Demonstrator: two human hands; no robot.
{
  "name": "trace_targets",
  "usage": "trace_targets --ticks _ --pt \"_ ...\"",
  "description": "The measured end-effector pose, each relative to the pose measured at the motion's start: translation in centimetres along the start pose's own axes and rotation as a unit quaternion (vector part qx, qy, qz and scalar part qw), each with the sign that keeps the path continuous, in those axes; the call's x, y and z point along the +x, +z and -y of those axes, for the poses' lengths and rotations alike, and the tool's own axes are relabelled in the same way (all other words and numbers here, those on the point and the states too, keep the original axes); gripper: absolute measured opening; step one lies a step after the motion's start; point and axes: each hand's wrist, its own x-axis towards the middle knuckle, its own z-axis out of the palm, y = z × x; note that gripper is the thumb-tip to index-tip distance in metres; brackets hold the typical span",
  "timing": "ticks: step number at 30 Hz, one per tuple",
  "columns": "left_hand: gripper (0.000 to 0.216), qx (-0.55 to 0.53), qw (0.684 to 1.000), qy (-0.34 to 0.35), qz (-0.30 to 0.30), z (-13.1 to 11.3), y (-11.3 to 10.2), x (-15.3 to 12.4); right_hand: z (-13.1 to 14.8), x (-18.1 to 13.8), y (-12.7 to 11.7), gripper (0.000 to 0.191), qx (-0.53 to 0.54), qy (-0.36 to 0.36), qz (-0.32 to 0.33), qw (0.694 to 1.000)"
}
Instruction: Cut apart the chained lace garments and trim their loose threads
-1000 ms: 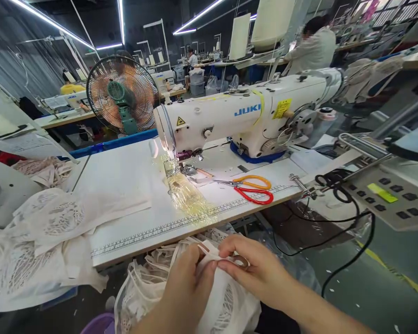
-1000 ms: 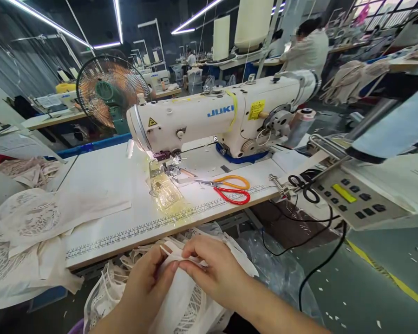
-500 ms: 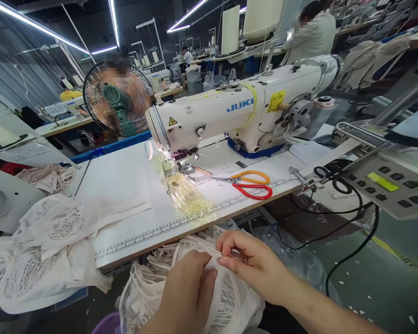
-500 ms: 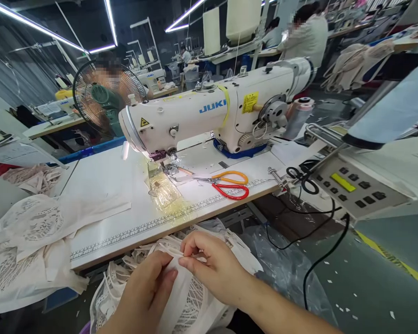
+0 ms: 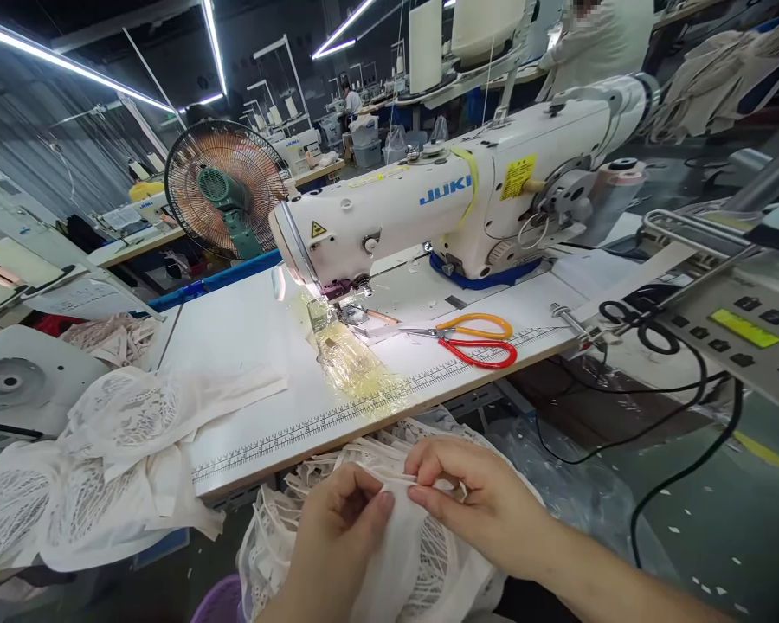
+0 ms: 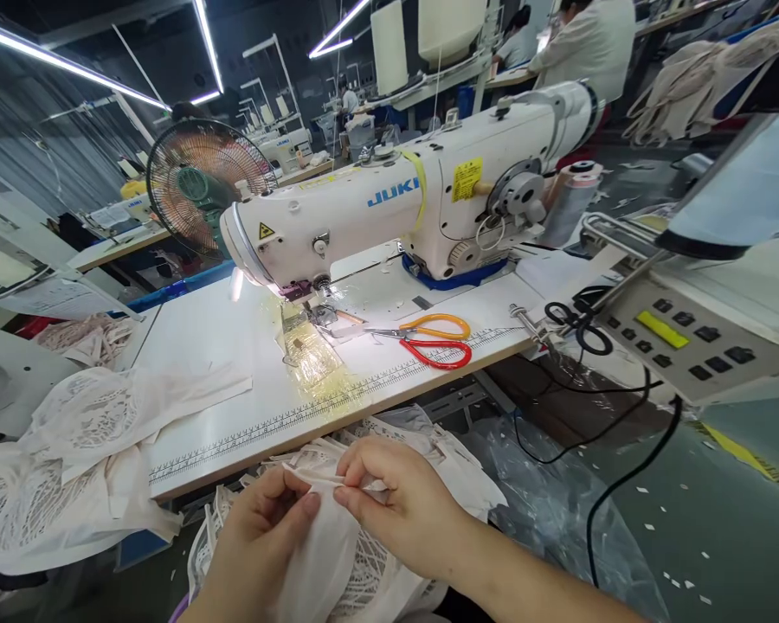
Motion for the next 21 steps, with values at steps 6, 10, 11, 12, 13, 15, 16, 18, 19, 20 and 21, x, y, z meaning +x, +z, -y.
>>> trace_targets --ticks 6,10,11,12,13,15,16,18,19,20,21 --pt "0.022 -0.002 0.997 0.013 0.076 -0.1 -1.1 0.7 0.4 0.2 0.4 0.018 -0.001 -0.040 -0.013 0.999" --pt "0.015 0.019 0.993 0.067 0.094 -0.8 -0.9 0.8 0.5 0.3 0.8 0.018 0.001 -0.059 -0.010 0.998" --pt "0.014 0.023 0.994 0.077 0.080 -0.9 -0.7 0.8 0.5 0.3 0.9 0.018 0.003 -0.060 -0.012 0.998" --pt "0.015 0.025 0.994 0.083 0.060 -0.9 -0.5 0.7 0.5 0.3 0.9 0.018 0.002 -0.058 -0.012 0.998" --pt "0.015 0.025 0.995 0.086 0.040 -0.8 -0.4 0.6 0.4 0.4 0.8 0.017 -0.001 -0.054 -0.008 0.998" --pt "0.016 0.024 0.996 0.085 0.006 -0.7 -0.1 0.4 0.3 0.4 0.4 0.013 -0.015 -0.035 0.014 0.999" --pt "0.016 0.027 0.996 0.082 -0.006 -0.6 -0.1 0.3 0.2 0.4 0.0 0.011 -0.024 -0.021 0.029 0.999" --pt "0.016 0.038 0.996 0.074 -0.031 -0.5 -0.1 0.2 0.0 0.3 -0.8 0.009 -0.037 -0.001 0.054 0.998" --pt "0.017 0.046 0.996 0.070 -0.041 -0.5 -0.1 0.2 -0.1 0.2 -1.2 0.009 -0.040 0.004 0.061 0.997" --pt "0.017 0.056 0.995 0.069 -0.049 -0.5 -0.1 0.2 -0.2 0.0 -1.5 0.011 -0.042 0.006 0.064 0.997" --pt "0.016 0.068 0.993 0.073 -0.056 -0.5 -0.1 0.2 -0.4 -0.1 -1.8 0.013 -0.043 0.008 0.063 0.997"
